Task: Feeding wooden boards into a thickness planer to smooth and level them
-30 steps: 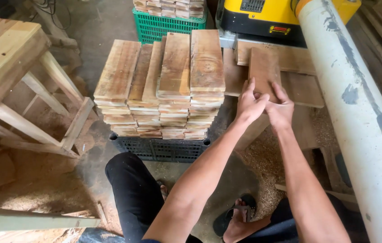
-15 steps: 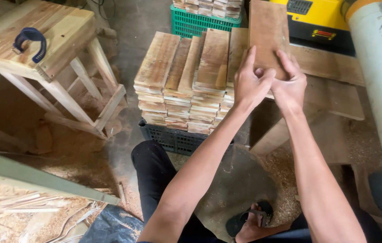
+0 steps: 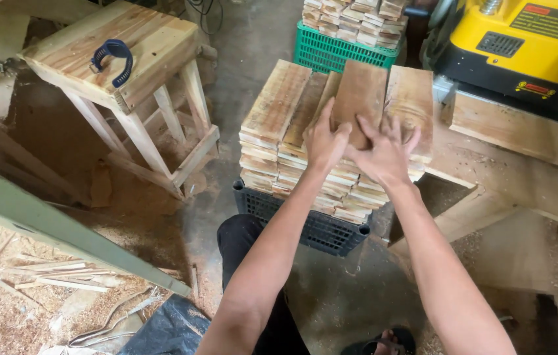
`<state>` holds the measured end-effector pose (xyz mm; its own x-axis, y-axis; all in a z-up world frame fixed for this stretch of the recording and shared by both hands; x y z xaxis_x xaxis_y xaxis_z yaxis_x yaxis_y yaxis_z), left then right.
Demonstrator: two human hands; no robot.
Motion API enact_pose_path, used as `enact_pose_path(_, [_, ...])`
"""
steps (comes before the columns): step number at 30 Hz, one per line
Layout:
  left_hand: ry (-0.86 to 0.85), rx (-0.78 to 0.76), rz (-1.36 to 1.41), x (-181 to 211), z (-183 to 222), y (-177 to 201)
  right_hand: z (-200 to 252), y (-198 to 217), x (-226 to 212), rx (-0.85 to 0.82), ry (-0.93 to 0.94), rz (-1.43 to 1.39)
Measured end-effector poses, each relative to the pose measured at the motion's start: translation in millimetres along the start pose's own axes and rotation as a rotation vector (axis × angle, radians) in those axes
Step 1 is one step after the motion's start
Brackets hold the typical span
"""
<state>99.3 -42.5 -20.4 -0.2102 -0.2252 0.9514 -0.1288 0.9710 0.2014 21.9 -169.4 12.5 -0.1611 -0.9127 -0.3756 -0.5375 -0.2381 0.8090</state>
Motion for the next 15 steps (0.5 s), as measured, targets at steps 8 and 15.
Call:
enact_pose_path(8, [0.039,-0.048,0.08,-30.9,-4.0,-27.3,2.5,-33.2,15.5,-0.007,0.171,0.218])
enact_pose_path(15, [-0.061,0.042,0.036,-36.8,-27.8,-45.9,-14.8,-38.5,19.9,-0.06,0.17,0.353])
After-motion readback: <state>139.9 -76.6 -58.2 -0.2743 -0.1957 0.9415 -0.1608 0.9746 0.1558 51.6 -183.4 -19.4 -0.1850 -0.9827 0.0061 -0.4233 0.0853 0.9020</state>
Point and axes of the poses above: each hand's wrist, its own z-axis away from the middle knuckle, its own y-axis out of the back of the hand, x = y × z, the point moved 7 cm from there along -z, towards the middle knuckle, and after that the axes turned 11 degrees about x, right-handed, at the moved point
